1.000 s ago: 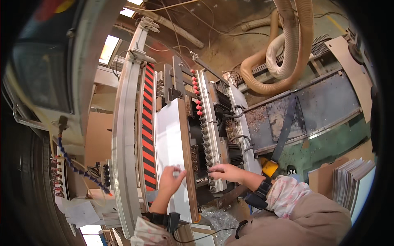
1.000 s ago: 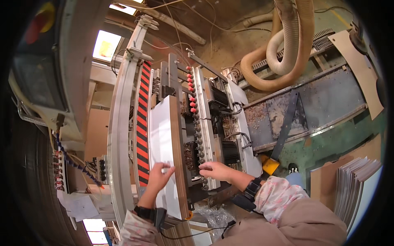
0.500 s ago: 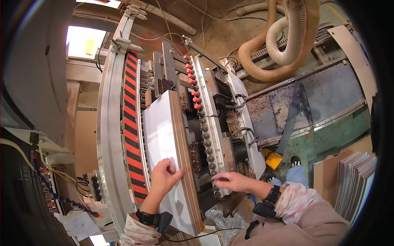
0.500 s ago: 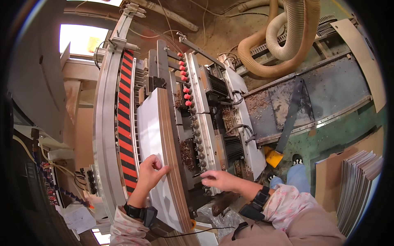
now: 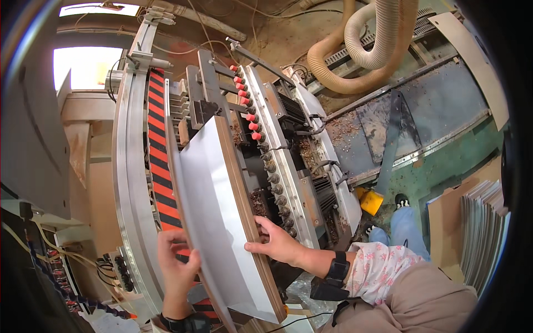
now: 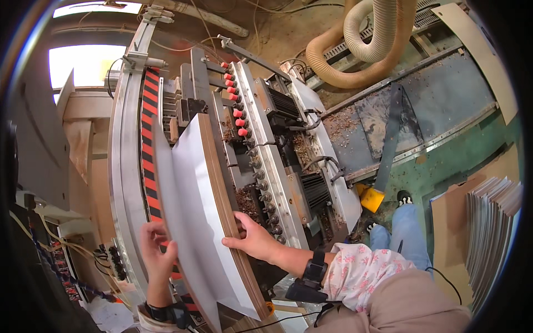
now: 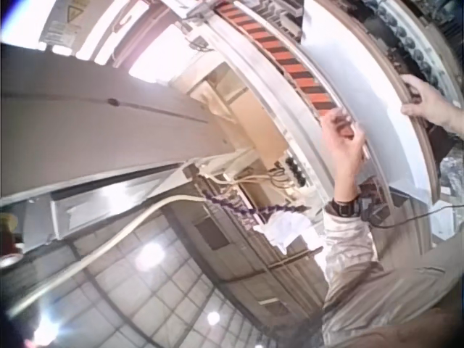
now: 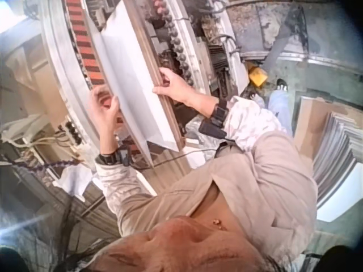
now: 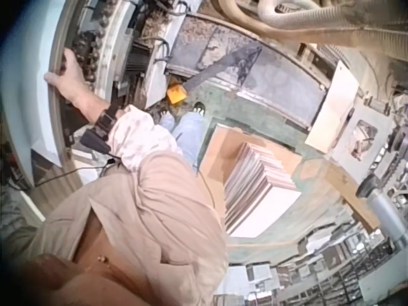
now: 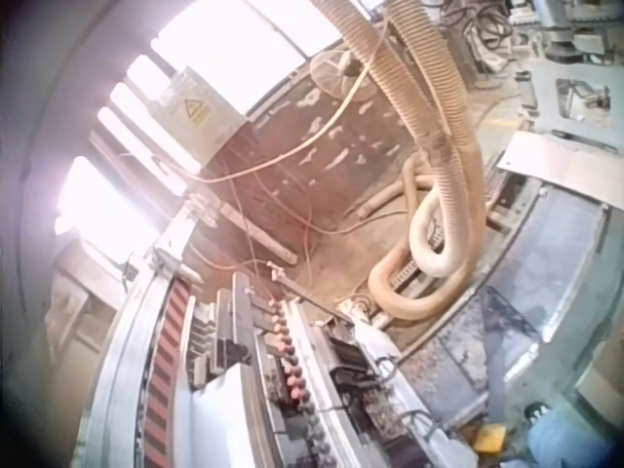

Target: The person repeatedly picks up white rectangular panels from a stack and feeds them into a large industrial machine. They guide each panel through the machine's rollers and then retrieve it from the output side, stacking the processed panels on a nearby surface.

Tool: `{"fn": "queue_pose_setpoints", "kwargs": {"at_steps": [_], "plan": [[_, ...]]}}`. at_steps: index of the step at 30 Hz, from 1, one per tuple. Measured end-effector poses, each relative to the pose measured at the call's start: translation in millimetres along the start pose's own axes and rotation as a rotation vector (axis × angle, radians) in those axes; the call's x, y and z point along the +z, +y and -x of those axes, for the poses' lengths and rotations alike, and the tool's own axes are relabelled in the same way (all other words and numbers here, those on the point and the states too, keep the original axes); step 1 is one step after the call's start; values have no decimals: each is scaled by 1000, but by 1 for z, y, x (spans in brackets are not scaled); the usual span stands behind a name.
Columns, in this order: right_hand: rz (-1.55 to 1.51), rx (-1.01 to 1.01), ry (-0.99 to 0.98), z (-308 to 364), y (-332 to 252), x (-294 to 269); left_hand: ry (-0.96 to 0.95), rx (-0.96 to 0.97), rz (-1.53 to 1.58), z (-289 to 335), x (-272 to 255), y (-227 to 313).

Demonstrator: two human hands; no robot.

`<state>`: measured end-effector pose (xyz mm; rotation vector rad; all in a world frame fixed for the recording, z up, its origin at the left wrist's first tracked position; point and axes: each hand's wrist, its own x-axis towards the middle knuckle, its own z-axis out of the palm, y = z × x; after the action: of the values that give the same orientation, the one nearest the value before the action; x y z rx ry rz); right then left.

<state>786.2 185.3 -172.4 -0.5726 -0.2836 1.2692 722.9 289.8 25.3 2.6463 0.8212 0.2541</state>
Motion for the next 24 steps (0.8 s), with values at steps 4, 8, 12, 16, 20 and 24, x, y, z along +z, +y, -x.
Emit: {"fn": "queue_pose_setpoints", "kwargs": {"at_steps": [4, 8, 12, 16, 20, 24], "plan": [[47, -46, 43, 0, -10, 16, -155, 484, -426, -14, 20, 14], [219, -147, 132, -9, 2, 26, -540, 688, -567, -27, 25, 11], [81, 66, 12, -2, -21, 15, -497, 701, -628, -30, -1, 7], [6, 202, -45, -14, -15, -5, -337, 569, -544, -18, -38, 2], [18, 210, -70, -17, -14, -9, -370, 531, -411, -19, -29, 1], [3, 154, -5, -18, -23, -5, -412, 553, -411, -23, -10, 10]]}}
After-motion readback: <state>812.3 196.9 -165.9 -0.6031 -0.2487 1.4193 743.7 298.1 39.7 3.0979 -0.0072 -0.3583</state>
